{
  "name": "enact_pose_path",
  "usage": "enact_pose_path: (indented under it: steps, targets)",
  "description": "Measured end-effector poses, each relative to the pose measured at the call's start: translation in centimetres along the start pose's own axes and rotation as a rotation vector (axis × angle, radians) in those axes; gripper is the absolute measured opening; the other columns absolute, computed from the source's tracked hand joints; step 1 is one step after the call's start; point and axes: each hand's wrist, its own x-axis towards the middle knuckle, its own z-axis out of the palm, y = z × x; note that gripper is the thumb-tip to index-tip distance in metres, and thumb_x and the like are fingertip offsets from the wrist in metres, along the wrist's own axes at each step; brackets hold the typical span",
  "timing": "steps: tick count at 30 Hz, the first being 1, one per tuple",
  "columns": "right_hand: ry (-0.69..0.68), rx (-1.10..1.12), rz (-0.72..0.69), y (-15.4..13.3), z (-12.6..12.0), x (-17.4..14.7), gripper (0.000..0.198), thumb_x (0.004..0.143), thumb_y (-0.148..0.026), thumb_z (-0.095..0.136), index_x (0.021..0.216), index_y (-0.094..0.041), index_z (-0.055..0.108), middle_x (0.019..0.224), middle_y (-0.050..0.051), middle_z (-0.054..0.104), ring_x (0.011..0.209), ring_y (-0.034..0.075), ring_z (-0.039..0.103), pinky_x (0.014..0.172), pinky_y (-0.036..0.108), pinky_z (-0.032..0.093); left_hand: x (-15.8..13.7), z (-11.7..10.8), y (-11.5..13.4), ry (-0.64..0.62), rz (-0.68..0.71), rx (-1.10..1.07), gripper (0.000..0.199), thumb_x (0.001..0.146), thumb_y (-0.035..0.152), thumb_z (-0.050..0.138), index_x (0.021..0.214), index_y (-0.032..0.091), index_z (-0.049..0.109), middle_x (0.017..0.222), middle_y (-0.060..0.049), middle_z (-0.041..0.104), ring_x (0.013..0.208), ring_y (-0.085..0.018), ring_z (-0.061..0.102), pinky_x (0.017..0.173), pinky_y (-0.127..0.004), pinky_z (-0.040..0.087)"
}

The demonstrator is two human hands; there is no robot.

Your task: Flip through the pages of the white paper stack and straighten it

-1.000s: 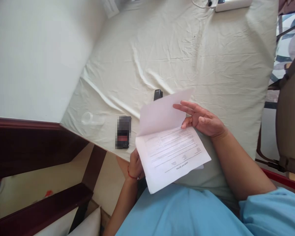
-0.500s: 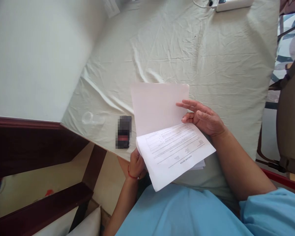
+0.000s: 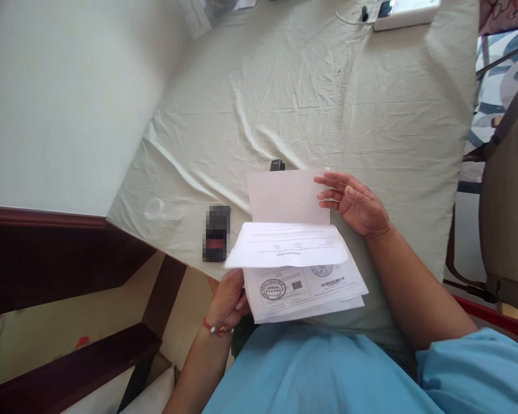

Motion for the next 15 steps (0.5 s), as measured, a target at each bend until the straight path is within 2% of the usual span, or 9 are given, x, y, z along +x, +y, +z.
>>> enact_pose_path:
  steps: [4,7,11,15]
  targets:
    - [0.071,0.02,-0.014,-0.2,0.4,0.0,0.044,0.088,-0.056,0.076,0.127,-0.036,0.076,0.146,0.002,0.07,0.127,0.024,0.067,0.111,0.045,0.057,-1.8,-0.4,1.3,-0.017,-0.057,-0.059,0.046,0.082,0.062,0.079,0.071,0.02,0.063,0.043,0.007,0.047,0.034,-0.003,0.018,0.038,-0.021,0.009]
    - [0.115,0.026,-0.015,-0.3,0.5,0.0,0.044,0.087,-0.057,0.076,0.125,-0.037,0.076,0.147,0.0,0.069,0.135,0.025,0.063,0.119,0.048,0.052,-2.6,-0.3,1.7,-0.014,-0.083,-0.091,0.047,0.076,0.059,0.086,0.072,0.019,0.062,0.042,0.008,0.047,0.032,0.0,0.018,0.037,-0.019,0.008]
    - [0.16,0.035,-0.055,-0.1,0.2,0.3,0.044,0.085,-0.058,0.078,0.124,-0.037,0.074,0.147,0.0,0.068,0.14,0.025,0.06,0.118,0.045,0.052,-3.6,0.5,2.3,0.027,-0.122,-0.136,0.057,0.068,0.064,0.093,0.077,0.019,0.059,0.041,0.011,0.045,0.031,-0.001,0.022,0.033,-0.015,0.01]
    - [0.25,0.01,-0.059,0.2,0.0,0.8,0.044,0.085,-0.062,0.077,0.121,-0.037,0.072,0.143,0.0,0.07,0.14,0.024,0.061,0.118,0.044,0.053,-4.5,1.3,2.7,0.106,-0.111,-0.086,0.069,0.058,0.075,0.093,0.079,0.021,0.056,0.038,0.011,0.045,0.03,-0.002,0.022,0.03,-0.014,0.011]
